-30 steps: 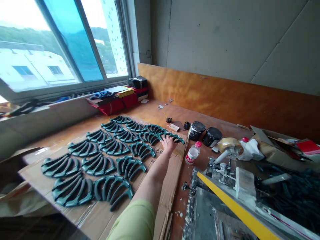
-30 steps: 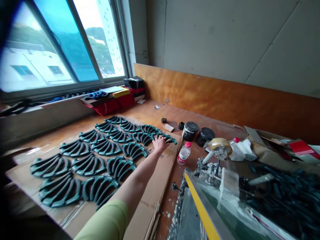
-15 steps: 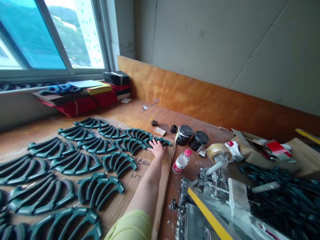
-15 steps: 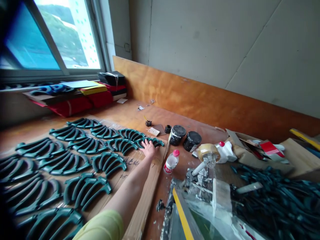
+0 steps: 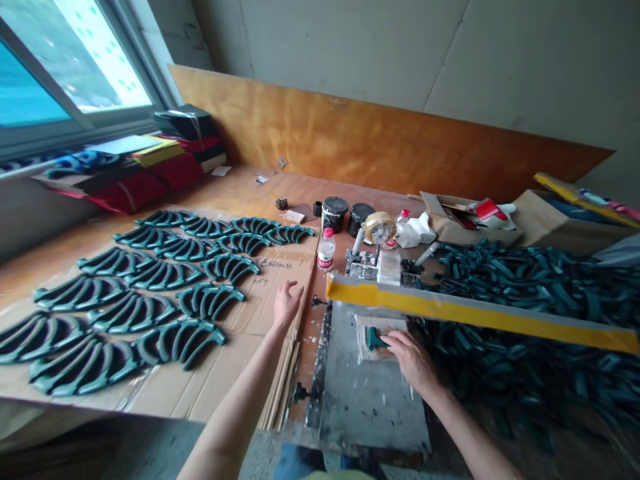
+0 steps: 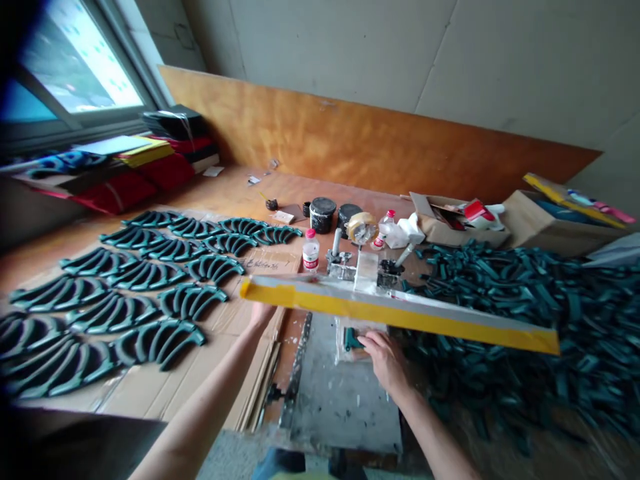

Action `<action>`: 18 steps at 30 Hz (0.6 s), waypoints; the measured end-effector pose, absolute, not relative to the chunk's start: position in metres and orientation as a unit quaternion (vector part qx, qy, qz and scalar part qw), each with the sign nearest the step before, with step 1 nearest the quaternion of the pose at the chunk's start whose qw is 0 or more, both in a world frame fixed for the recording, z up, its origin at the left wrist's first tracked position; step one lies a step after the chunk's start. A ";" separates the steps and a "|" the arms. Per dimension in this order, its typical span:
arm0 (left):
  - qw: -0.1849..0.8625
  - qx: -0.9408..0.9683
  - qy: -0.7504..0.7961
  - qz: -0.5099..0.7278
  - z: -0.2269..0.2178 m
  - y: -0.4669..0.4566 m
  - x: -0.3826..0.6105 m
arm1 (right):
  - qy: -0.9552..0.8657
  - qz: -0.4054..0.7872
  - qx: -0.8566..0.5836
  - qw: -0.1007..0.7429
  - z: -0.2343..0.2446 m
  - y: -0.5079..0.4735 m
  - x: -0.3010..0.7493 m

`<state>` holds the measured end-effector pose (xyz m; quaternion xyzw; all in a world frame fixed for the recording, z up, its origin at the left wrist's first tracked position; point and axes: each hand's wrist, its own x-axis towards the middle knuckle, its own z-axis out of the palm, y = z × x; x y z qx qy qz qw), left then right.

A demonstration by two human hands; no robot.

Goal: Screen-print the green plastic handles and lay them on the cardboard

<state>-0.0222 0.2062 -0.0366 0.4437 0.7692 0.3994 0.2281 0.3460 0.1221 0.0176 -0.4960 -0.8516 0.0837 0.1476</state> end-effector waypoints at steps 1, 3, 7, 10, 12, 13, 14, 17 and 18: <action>0.229 0.433 0.771 0.408 -0.032 0.188 -0.018 | -0.861 0.091 -0.481 0.139 0.018 0.125 0.346; 0.229 0.410 0.775 0.423 -0.024 0.154 -0.008 | -0.873 0.092 -0.463 0.120 0.021 0.131 0.344; 0.235 0.369 0.777 0.453 -0.007 0.102 0.017 | -0.891 0.085 -0.437 0.092 0.021 0.135 0.347; 0.236 0.344 0.770 0.483 0.016 0.079 0.033 | -0.895 0.080 -0.429 0.096 0.017 0.137 0.350; 0.231 0.335 0.758 0.510 0.044 0.075 0.042 | -0.901 0.084 -0.411 0.110 0.013 0.141 0.347; 0.235 0.333 0.739 0.536 0.061 0.077 0.047 | -0.907 0.091 -0.394 0.114 0.010 0.144 0.344; 0.249 0.333 0.709 0.570 0.080 0.081 0.051 | -0.915 0.100 -0.373 0.113 0.008 0.146 0.339; 0.335 0.332 0.569 0.673 0.139 0.104 0.065 | -0.936 0.123 -0.314 0.103 0.002 0.149 0.328; 0.367 0.333 0.530 0.688 0.155 0.112 0.070 | -0.940 0.128 -0.298 0.106 0.001 0.148 0.327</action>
